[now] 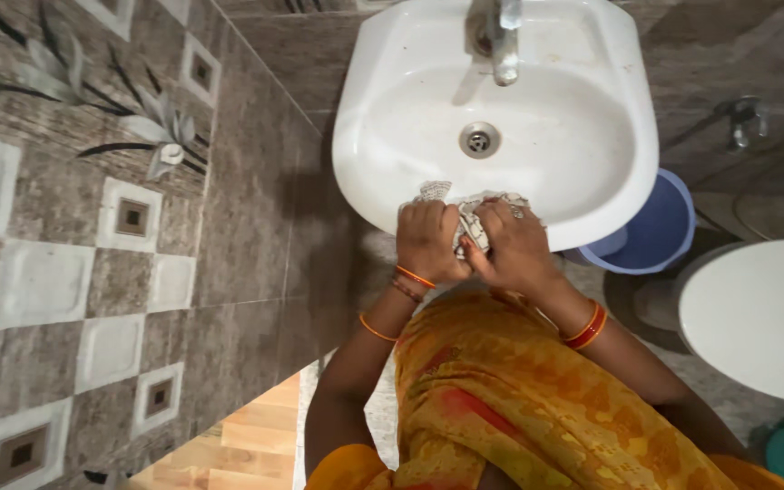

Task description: The person scrubs the porcelain basin and chrome faucet of a sink using a cloth. They wipe the interior surfaces and the exterior rim of the sink multiple times.

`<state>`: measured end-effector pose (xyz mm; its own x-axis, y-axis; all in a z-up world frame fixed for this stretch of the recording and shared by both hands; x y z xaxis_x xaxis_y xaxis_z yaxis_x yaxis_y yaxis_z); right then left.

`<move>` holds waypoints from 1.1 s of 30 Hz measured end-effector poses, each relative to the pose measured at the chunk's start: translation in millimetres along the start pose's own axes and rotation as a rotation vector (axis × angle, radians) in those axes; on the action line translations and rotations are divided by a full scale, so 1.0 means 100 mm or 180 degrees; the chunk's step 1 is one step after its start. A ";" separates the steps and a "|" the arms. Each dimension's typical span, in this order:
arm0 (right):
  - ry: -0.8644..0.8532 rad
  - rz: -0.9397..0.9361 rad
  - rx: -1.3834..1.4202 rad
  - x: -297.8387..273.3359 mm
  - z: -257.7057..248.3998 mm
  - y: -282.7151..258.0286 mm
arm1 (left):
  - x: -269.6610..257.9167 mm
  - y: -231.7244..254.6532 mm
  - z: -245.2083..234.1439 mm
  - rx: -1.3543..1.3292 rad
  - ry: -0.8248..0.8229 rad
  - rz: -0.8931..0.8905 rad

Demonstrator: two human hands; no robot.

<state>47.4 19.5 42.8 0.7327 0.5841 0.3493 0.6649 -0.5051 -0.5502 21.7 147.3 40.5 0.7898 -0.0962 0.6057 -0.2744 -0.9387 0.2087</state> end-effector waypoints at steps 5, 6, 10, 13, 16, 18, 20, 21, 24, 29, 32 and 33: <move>0.0107 -0.0317 0.0097 -0.27 -0.33 0.39 | 0.03 0.49 0.30 0.0117 -0.0135 -0.0157; 0.0061 -0.0381 0.0141 -0.31 -0.40 0.49 | 0.05 0.60 0.36 0.0163 -0.0133 -0.0169; -0.0192 -0.0411 0.0209 -0.41 -0.66 0.96 | 0.16 1.02 0.62 0.0269 -0.0380 -0.0254; -0.0137 -0.0682 0.0477 -0.40 -0.92 1.24 | 0.36 1.27 0.80 0.0095 -0.0746 -0.0295; 0.0065 -0.0889 0.0630 -0.36 -1.00 1.41 | 0.59 1.41 0.96 -0.0058 -0.1007 -0.0470; 0.0173 -0.0869 0.0656 -0.37 -1.01 1.45 | 0.63 1.43 1.12 -0.0233 -0.1503 -0.0531; 0.0474 -0.0765 0.0742 -0.39 -1.01 1.43 | 0.64 1.42 1.14 -0.0309 -0.1308 -0.0434; 0.0614 -0.0707 0.0800 -0.41 -1.00 1.39 | 0.61 1.40 1.14 -0.0344 -0.1223 -0.0399; 0.0890 -0.0649 0.0889 -0.43 -1.03 1.26 | 0.52 1.38 1.17 -0.0358 -0.0940 -0.0277; 0.1092 -0.0401 0.0629 -0.47 -0.94 0.95 | 0.34 1.25 1.03 -0.0470 -0.0844 -0.0069; 0.1286 -0.0216 0.0388 -0.50 -0.77 0.69 | 0.23 1.07 0.82 -0.0456 -0.0873 0.0044; 0.1351 -0.0128 0.0302 -0.50 -0.70 0.60 | 0.20 0.99 0.74 -0.0462 -0.0842 0.0090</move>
<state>61.0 -84.8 45.2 0.7143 0.2790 0.6418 0.6923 -0.4152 -0.5901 50.9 28.3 16.3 0.8910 -0.2225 0.3958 -0.3588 -0.8792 0.3136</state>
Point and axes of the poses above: each hand's wrist, its own x-axis towards the middle knuckle, its own z-axis out of the palm, y = z × x, the point moved 7 cm from there along x, towards the middle knuckle, and after that the axes turned 12 degrees about x, right-handed, at the moved point
